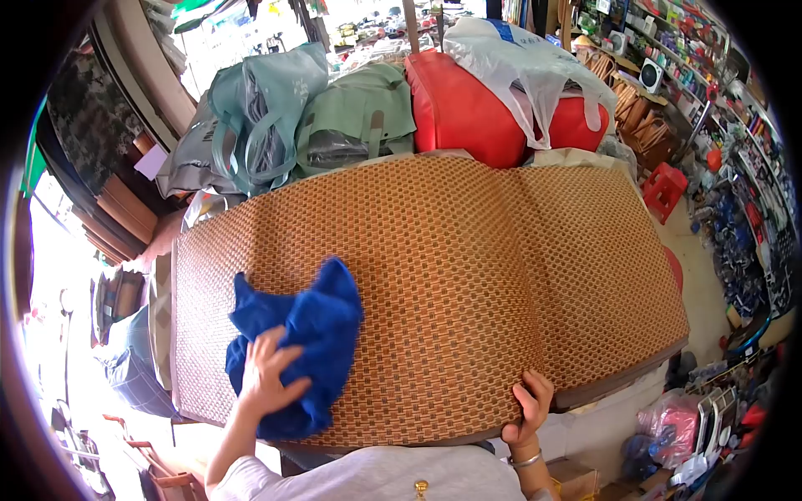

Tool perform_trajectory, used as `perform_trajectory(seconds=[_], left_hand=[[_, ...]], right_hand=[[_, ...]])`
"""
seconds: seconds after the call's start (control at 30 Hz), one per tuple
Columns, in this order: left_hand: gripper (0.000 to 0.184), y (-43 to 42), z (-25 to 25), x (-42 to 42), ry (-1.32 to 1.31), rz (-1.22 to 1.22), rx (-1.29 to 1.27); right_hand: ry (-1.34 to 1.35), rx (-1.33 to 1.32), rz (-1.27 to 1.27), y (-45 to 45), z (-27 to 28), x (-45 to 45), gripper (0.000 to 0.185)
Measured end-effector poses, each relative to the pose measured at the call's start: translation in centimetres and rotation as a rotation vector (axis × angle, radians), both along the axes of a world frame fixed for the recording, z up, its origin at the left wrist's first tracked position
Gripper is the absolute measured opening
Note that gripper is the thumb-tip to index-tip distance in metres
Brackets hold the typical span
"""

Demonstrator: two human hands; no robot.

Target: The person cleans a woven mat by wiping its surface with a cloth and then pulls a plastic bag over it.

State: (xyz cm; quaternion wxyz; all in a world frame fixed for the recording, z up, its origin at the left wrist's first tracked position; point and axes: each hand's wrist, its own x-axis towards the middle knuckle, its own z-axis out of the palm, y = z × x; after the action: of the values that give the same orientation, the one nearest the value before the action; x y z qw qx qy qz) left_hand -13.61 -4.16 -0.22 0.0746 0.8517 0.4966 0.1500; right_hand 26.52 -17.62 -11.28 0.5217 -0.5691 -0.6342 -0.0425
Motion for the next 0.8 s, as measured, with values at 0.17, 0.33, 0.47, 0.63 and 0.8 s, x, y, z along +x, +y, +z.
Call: perform_trajectory(seconds=[0.17, 0.33, 0.47, 0.63, 0.8], left_hand=[[0.058, -1.7, 0.2, -1.0, -0.036, -0.029, -0.031], [0.055, 5.4, -4.1, -7.9, -0.255, 0.325, 0.143], [0.048, 12.8, -10.6, -16.0, -0.188, 0.695, 0.279], [0.052, 15.0, -8.5, -13.0, -0.086, 0.798, 0.223], [0.053, 9.3, -2.0, -2.2, -0.086, 0.339, 0.264]], right_hand=[[0.001, -0.002, 0.007, -0.1, -0.1, 0.1, 0.065], [-0.006, 0.013, 0.015, 0.0, -0.1, 0.1, 0.065], [-0.004, 0.007, 0.007, -0.1, -0.1, 0.1, 0.066], [0.003, 0.016, 0.012, 0.0, -0.3, 0.2, 0.066], [0.013, 0.002, 0.004, -0.3, -0.6, 0.2, 0.068]])
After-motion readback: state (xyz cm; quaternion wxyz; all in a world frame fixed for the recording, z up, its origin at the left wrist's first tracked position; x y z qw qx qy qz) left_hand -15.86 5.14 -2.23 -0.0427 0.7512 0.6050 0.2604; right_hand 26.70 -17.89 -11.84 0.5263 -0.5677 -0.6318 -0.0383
